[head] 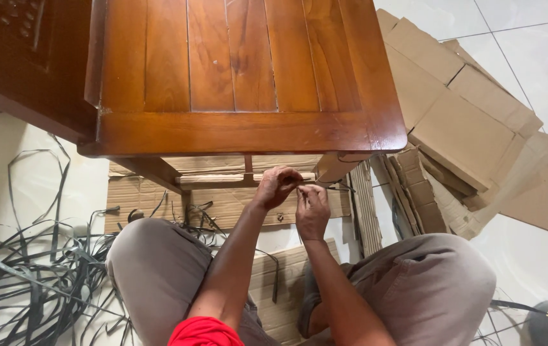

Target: Wrapping a wooden chair with cardboard strips and securing them with plastic straps for protection

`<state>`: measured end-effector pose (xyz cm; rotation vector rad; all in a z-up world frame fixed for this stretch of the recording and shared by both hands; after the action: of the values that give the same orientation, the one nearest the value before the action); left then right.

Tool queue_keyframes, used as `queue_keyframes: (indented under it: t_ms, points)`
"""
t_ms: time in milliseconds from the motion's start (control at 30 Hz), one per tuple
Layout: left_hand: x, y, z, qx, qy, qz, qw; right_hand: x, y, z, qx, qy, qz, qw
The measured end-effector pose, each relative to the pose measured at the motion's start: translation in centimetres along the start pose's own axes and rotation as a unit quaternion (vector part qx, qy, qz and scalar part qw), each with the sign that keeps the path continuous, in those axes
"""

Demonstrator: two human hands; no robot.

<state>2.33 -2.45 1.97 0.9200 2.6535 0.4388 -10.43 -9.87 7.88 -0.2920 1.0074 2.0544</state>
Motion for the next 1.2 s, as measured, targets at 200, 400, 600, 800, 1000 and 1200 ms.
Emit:
queue_keyframes:
  t_ms: [200, 400, 600, 800, 1000, 1200]
  points:
    - [-0.1, 0.1, 0.6, -0.017, -0.007, 0.004, 1.0, -1.0, 0.9, 3.3, 0.051, 0.135, 0.008, 0.99]
    - [-0.1, 0.0, 0.7, -0.042, -0.011, 0.005, 0.999, -0.9, 0.5, 2.6, 0.036, 0.127, 0.02, 0.991]
    - [0.1, 0.4, -0.1, -0.005, -0.013, -0.006, 1.0, -0.8, 0.4, 1.4, 0.021, 0.079, 0.042, 0.996]
    - [0.1, -0.3, 1.1, 0.005, -0.022, -0.051, 0.998, -0.9, -0.1, 0.0, 0.006, 0.053, 0.033, 0.998]
    - [-0.1, -0.1, 0.8, -0.014, -0.007, -0.057, 0.998, -0.4, -0.6, -1.1, 0.021, 0.01, 0.032, 0.999]
    - [0.1, 0.8, -0.7, 0.004, 0.017, -0.047, 0.999, -1.1, -0.8, -0.3, -0.017, -0.105, 0.033, 0.994]
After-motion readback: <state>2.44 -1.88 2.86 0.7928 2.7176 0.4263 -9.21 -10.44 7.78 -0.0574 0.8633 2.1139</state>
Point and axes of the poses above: each hand's wrist, its own x-axis away from the middle knuckle, its own y-axis out of the back of the hand, z = x × y, the point moved 5 cm from there along -x, towards the middle knuckle
